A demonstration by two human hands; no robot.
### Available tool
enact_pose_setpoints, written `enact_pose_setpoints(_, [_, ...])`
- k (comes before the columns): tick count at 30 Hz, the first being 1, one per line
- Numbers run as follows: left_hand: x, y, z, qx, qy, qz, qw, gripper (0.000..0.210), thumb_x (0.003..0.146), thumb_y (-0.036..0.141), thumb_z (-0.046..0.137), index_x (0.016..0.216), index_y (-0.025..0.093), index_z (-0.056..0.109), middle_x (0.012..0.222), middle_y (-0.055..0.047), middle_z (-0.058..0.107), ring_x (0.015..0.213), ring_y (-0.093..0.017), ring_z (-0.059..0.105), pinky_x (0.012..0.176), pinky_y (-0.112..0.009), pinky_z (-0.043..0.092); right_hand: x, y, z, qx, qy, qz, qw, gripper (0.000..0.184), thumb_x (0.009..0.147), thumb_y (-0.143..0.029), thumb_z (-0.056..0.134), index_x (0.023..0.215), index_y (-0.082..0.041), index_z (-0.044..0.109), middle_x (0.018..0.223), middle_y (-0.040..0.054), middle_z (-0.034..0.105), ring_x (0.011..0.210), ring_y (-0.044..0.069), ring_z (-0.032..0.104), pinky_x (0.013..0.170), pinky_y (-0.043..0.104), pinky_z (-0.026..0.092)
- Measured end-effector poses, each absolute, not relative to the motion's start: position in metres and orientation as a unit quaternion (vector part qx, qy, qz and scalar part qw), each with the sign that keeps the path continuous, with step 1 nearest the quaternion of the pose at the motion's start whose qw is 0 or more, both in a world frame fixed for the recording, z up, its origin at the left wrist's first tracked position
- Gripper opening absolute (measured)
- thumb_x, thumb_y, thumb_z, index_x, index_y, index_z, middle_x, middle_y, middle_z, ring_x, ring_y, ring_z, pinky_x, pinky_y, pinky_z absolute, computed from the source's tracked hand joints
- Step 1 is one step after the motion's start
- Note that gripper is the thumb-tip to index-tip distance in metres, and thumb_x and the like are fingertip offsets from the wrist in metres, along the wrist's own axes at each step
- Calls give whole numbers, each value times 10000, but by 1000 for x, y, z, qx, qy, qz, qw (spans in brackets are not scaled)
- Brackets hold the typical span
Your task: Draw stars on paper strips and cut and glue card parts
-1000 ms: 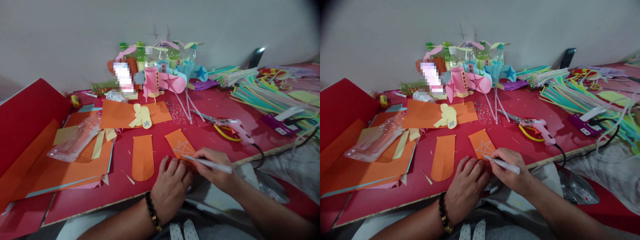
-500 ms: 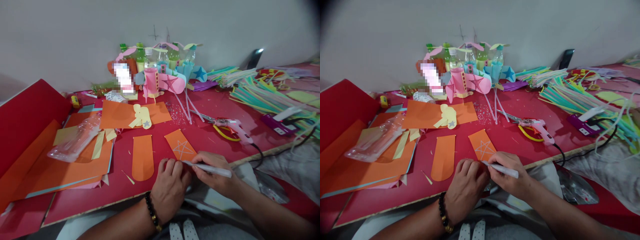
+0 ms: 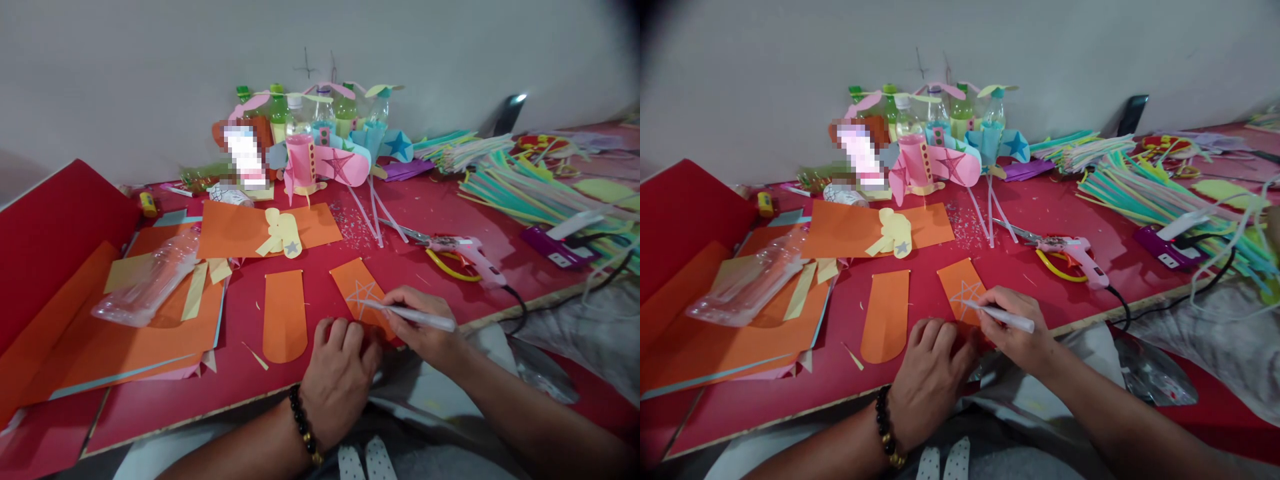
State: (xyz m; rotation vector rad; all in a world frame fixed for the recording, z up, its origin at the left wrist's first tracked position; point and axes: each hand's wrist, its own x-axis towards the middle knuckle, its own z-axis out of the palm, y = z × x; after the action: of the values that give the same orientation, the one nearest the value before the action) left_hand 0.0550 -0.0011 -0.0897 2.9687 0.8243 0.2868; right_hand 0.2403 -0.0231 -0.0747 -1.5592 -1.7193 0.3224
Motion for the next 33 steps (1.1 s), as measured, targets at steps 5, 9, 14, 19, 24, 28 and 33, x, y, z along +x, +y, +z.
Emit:
enact_pose_setpoints(5, [55,-1,-89,960,264,91,26,321,914,228,477,1231,206,517,967,-60,470,910,-233,436,852,-437,410,241,-22,-74,-612,-681,131,382,55,853,-195,544,837,-194,597,692,2,635,598,119,583,577,226,450])
enact_pose_setpoints(9, [55,-1,-88,960,264,88,29,346,918,227,469,1262,205,498,971,-63,478,914,-233,436,858,-438,410,241,-21,-74,-605,-686,134,381,52,849,-187,548,834,-191,597,689,2,633,599,118,584,580,222,449])
enact_pose_setpoints(14, [55,-1,-88,960,261,89,38,315,915,224,474,1227,203,518,973,-62,483,923,-233,437,860,-439,409,240,-22,-72,-598,-693,129,383,60,846,-187,546,821,-196,599,683,5,633,601,123,587,581,226,455])
enact_pose_setpoints(19, [55,0,-88,960,262,86,44,276,909,212,479,1179,217,542,971,-59,489,919,-237,438,855,-450,407,238,-28,-71,-589,-699,151,377,60,844,-186,552,834,-202,609,692,3,639,596,122,586,581,229,457])
enact_pose_setpoints(24, [54,0,-90,959,262,90,56,264,906,208,485,1161,223,548,980,-58,496,919,-241,438,851,-456,401,235,-35,-69,-581,-703,178,369,77,848,-165,544,811,-204,599,686,-6,624,605,113,574,593,225,445])
enact_pose_setpoints(28, [54,0,-89,959,261,86,67,248,909,215,486,1147,228,554,1009,-56,501,933,-240,437,865,-459,392,235,-38,-69,-578,-705,179,371,83,847,-151,541,812,-205,594,685,-10,618,610,108,567,597,222,437])
enact_pose_setpoints(33, [53,0,-87,959,262,82,74,240,899,234,514,1134,231,561,1007,-55,504,942,-243,434,867,-458,392,234,-38,-70,-577,-703,175,377,78,843,-144,546,820,-205,590,689,-11,615,609,109,562,597,224,434])
